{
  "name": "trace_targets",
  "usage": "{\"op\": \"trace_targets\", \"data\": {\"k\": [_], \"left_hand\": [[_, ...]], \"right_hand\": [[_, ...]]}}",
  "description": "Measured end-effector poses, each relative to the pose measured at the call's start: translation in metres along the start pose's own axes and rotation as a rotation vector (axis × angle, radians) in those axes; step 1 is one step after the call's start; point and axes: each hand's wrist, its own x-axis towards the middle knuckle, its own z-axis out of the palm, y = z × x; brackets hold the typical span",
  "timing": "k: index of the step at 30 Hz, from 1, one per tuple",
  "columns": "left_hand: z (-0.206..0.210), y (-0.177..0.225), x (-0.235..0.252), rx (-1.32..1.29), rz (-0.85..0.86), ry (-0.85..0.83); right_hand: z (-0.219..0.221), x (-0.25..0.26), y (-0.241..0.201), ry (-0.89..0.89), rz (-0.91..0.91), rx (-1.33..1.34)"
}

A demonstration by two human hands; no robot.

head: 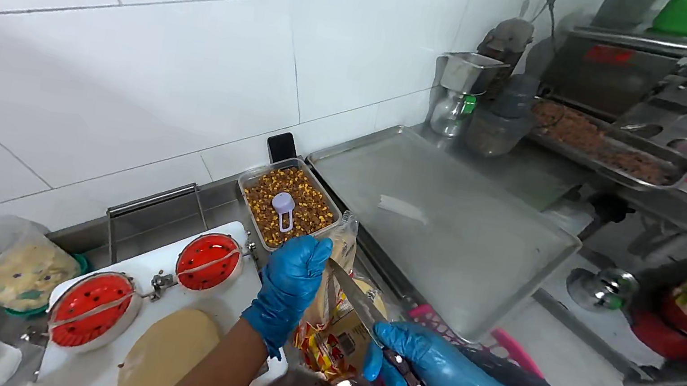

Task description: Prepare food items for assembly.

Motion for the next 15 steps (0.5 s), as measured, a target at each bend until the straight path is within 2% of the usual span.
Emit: {"op": "trace_targets", "data": {"k": [4, 7, 9, 11, 12, 13, 15], "left_hand": [[-0.003, 0.011, -0.001, 0.242, 0.206, -0.086], [-0.009, 0.032, -0.003, 0.358, 0.238, -0.272], [-0.01, 0.033, -0.005, 0.355, 0.26, -0.273], [-0.014, 0.025, -0.013, 0.272, 0.152, -0.169], [-0.018, 0.023, -0.018, 0.222, 0.037, -0.126], [-0.024, 0.024, -0.022, 0.184, -0.092, -0.134], [-0.034, 0.037, -0.027, 0.117, -0.351, -0.284]], "right_hand": [[0.007, 0.005, -0.011, 0.052, 0.044, 0.122], [0.013, 0.027, -0.026, 0.176, 0.058, 0.216], [0.017, 0.049, -0.038, 0.258, 0.004, 0.163], [0.021, 0.057, -0.041, 0.27, -0.045, -0.05], [0.025, 0.055, -0.039, 0.265, -0.065, -0.178], [0.029, 0.053, -0.035, 0.258, -0.08, -0.261], [0.038, 0.053, -0.028, 0.272, -0.125, -0.286]]}}
